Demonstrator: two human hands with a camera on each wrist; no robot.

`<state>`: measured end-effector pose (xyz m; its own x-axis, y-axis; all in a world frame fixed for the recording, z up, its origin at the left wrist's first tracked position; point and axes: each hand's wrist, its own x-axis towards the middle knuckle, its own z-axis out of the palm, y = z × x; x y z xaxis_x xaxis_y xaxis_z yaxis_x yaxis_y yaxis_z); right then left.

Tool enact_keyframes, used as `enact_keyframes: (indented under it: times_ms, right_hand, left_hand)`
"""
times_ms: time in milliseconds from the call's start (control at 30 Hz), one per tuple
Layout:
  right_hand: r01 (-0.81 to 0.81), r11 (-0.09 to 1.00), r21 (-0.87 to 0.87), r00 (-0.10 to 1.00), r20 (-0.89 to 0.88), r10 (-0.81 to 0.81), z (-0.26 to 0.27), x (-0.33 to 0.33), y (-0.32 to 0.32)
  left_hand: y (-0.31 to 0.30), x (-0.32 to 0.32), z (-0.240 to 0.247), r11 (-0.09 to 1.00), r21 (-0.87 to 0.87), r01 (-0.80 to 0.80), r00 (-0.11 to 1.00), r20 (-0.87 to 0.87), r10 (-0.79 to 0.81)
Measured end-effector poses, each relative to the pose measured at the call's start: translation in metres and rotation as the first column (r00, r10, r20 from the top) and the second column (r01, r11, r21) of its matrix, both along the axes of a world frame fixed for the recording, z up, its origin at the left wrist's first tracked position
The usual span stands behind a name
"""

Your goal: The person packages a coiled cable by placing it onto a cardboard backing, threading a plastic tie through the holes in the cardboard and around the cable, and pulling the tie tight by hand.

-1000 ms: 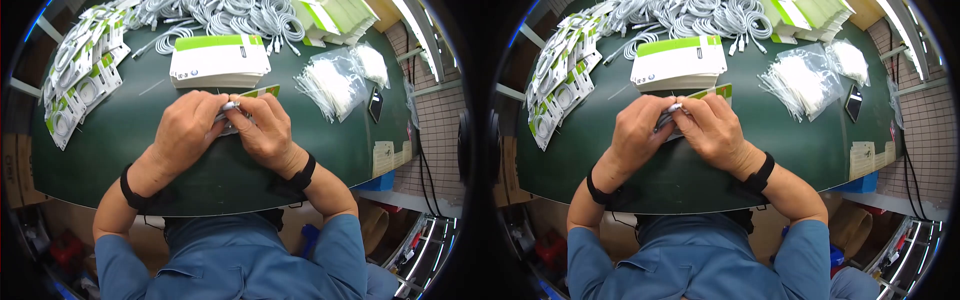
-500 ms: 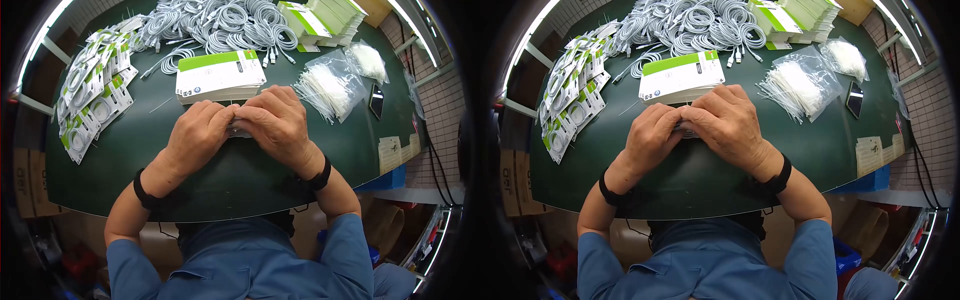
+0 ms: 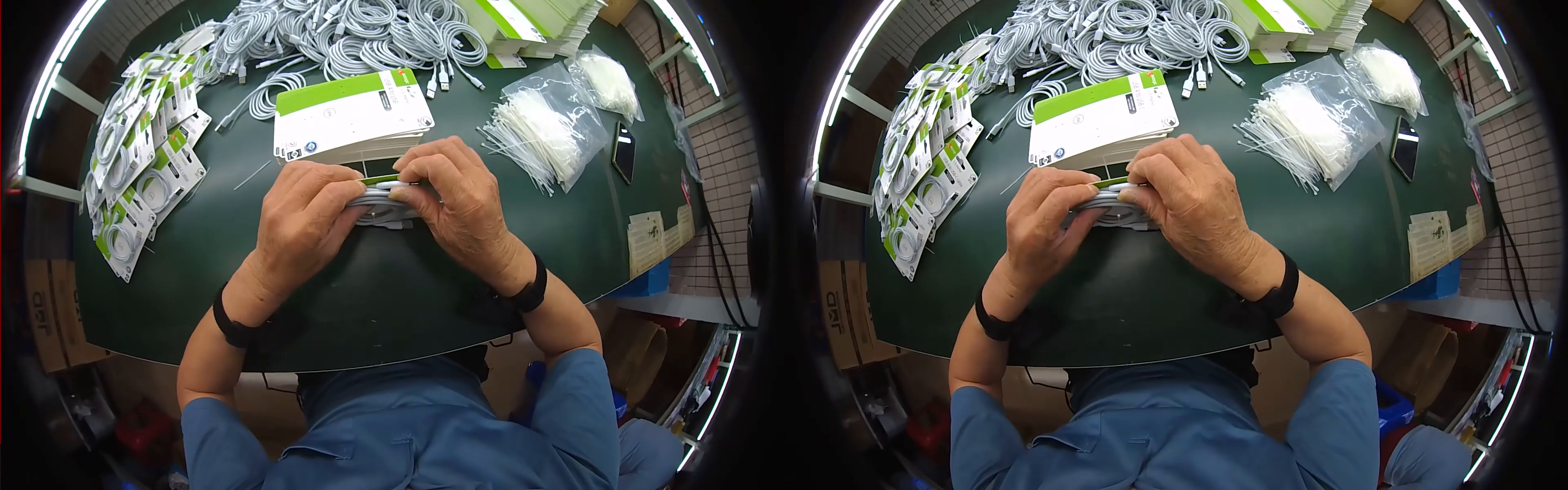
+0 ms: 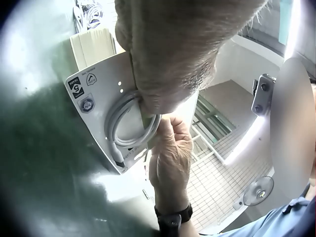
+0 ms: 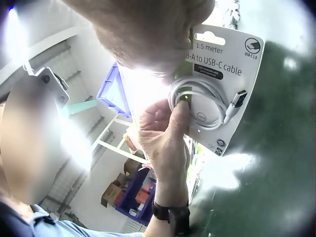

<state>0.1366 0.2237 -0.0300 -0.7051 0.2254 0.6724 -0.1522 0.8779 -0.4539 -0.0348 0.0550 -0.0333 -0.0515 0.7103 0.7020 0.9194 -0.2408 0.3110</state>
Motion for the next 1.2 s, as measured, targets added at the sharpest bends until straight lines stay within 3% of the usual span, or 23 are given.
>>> enact_keyframes:
  times_ms: [300,433,667,1200]
  right_hand:
    - [-0.073,0.996,-0.055,0.996,-0.045,0.071,-0.008,0.003,0.003]
    - [-0.114,0.993,0.016,0.989,-0.089,0.115,-0.006,0.003,0.007]
    - [-0.135,0.991,-0.016,0.988,-0.076,0.133,-0.006,0.004,0.008]
    - [-0.125,0.992,-0.017,0.987,-0.109,0.122,-0.009,0.001,0.010]
  left_hand:
    - [-0.003,0.004,0.015,0.993,-0.098,0.067,0.996,0.063,-0.061]
    - [-0.002,0.004,0.012,0.999,-0.043,0.033,0.999,-0.005,-0.033]
    - [0.000,0.006,0.011,1.000,0.008,0.004,0.994,-0.106,-0.003]
    - [0.001,0.002,0.010,0.999,-0.020,0.050,0.994,-0.096,-0.052]
